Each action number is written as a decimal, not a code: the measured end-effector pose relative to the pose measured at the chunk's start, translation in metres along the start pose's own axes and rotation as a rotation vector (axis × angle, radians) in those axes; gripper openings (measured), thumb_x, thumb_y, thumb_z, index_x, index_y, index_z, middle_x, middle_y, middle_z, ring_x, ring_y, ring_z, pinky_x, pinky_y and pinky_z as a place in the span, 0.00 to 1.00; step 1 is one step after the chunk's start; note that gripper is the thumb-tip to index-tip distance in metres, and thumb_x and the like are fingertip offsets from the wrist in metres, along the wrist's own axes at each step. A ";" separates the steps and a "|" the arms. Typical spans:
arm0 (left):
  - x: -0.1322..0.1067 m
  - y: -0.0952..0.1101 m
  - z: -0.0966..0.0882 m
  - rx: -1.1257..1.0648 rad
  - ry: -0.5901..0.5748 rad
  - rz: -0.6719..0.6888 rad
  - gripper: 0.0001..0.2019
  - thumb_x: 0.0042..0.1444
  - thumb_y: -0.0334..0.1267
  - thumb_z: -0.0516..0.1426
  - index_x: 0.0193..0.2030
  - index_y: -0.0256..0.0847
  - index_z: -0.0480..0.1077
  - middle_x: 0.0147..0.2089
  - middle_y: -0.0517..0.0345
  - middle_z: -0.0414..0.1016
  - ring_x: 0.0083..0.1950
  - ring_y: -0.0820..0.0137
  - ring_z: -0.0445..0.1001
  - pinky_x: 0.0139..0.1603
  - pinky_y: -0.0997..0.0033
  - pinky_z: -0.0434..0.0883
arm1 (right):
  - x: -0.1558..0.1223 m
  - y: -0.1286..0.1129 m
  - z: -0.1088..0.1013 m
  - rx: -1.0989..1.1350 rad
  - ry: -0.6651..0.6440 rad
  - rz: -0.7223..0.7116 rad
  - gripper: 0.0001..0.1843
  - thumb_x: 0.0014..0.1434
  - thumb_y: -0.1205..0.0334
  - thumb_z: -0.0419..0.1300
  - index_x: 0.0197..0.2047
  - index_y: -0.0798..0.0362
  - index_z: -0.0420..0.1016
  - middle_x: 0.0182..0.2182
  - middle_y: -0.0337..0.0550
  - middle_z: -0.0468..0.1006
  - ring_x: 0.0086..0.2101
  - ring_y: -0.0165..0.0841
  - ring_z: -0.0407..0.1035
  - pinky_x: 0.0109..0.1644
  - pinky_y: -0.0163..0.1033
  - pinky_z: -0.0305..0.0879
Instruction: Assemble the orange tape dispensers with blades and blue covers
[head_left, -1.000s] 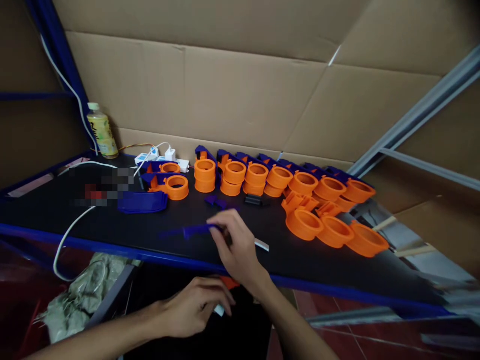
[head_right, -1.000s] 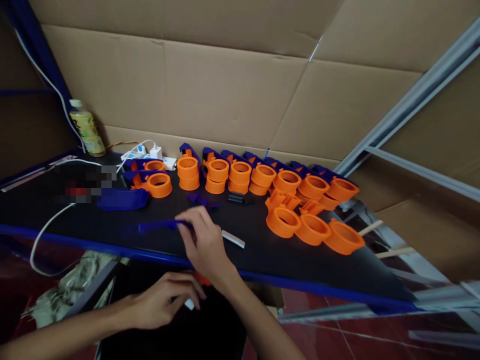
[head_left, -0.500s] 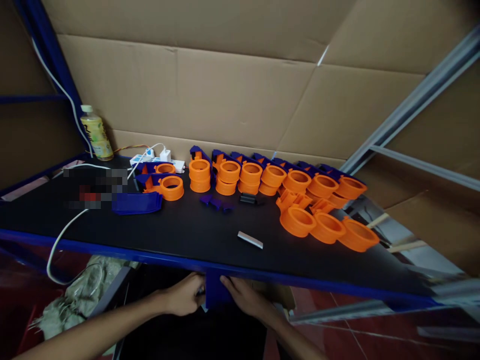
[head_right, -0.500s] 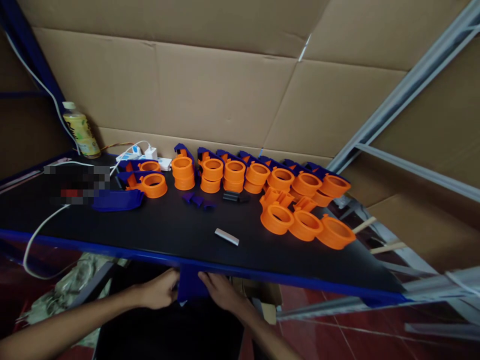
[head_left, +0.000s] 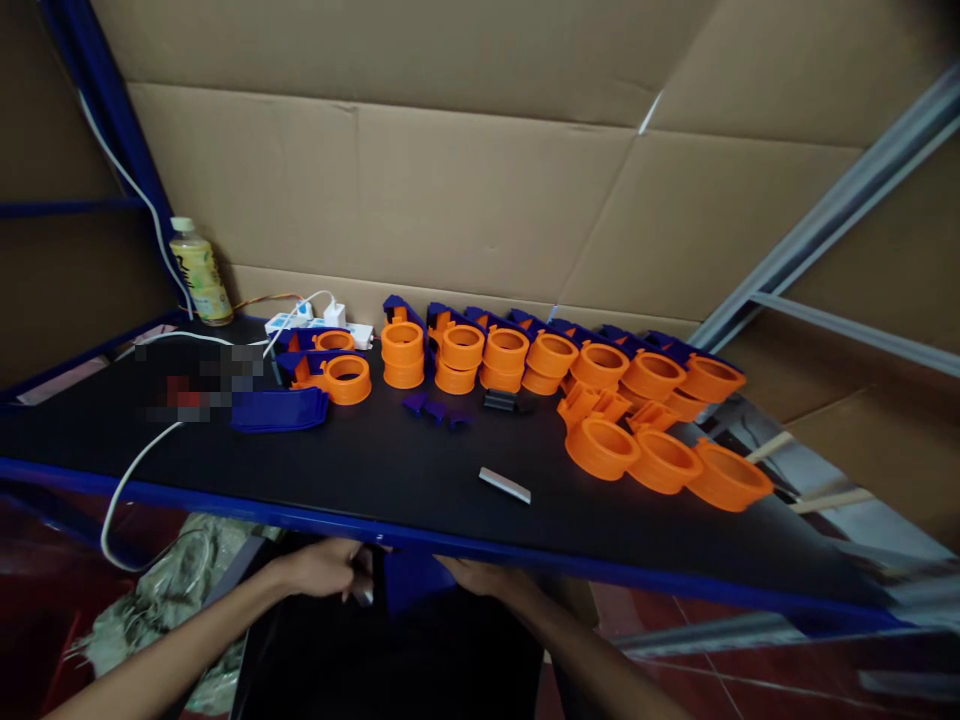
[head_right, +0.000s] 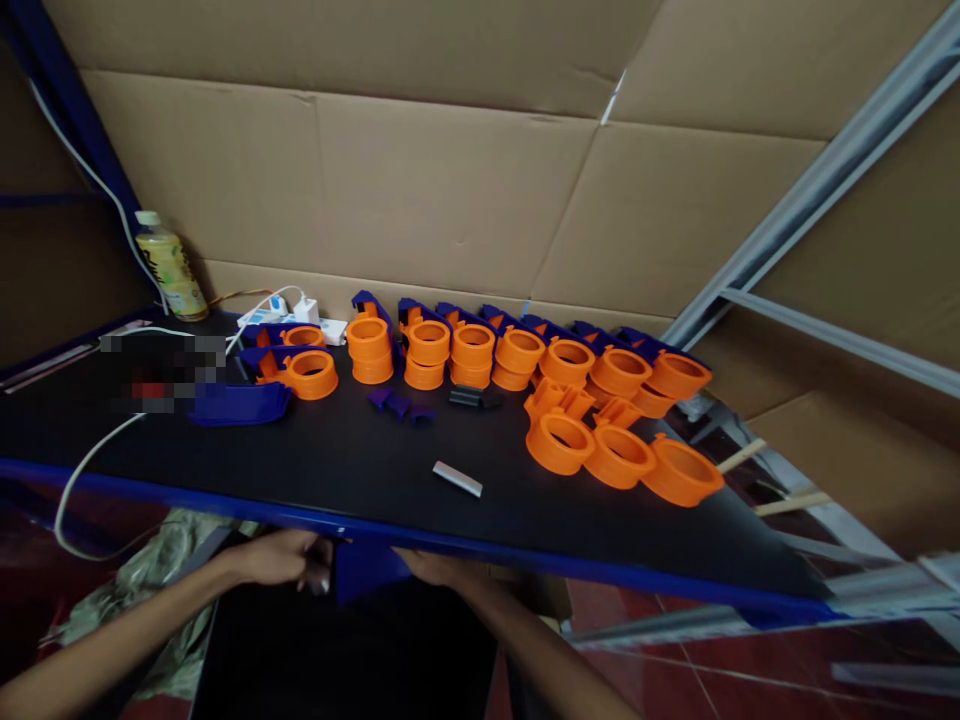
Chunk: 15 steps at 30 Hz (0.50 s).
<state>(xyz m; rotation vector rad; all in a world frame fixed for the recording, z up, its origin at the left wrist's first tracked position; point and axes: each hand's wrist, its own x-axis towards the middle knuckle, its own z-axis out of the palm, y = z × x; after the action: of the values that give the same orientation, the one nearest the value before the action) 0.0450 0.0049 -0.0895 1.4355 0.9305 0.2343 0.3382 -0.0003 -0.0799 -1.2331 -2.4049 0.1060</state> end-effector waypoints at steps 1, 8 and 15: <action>0.002 -0.001 0.005 -0.020 0.000 -0.020 0.18 0.65 0.42 0.59 0.59 0.39 0.69 0.58 0.47 0.73 0.52 0.59 0.76 0.50 0.52 0.76 | 0.002 -0.002 0.001 0.007 -0.004 -0.011 0.14 0.65 0.52 0.58 0.51 0.37 0.82 0.54 0.33 0.80 0.64 0.45 0.64 0.72 0.49 0.54; 0.006 0.002 0.037 -0.241 0.055 0.000 0.23 0.47 0.28 0.64 0.52 0.39 0.71 0.36 0.61 0.75 0.31 0.71 0.73 0.26 0.75 0.66 | 0.003 -0.016 0.032 0.126 -0.042 -0.184 0.18 0.71 0.59 0.46 0.48 0.47 0.78 0.44 0.43 0.84 0.49 0.38 0.76 0.62 0.44 0.66; -0.025 0.026 0.062 -0.435 -0.046 0.064 0.24 0.39 0.26 0.65 0.47 0.41 0.71 0.33 0.60 0.75 0.28 0.72 0.72 0.22 0.79 0.57 | -0.011 -0.040 0.014 0.287 0.034 -0.433 0.24 0.74 0.53 0.34 0.44 0.50 0.69 0.44 0.48 0.81 0.48 0.34 0.75 0.56 0.43 0.69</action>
<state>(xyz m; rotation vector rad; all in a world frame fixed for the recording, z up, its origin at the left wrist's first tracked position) 0.0803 -0.0525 -0.0639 1.0635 0.7411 0.4221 0.3079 -0.0319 -0.0856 -0.5704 -2.4612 0.2824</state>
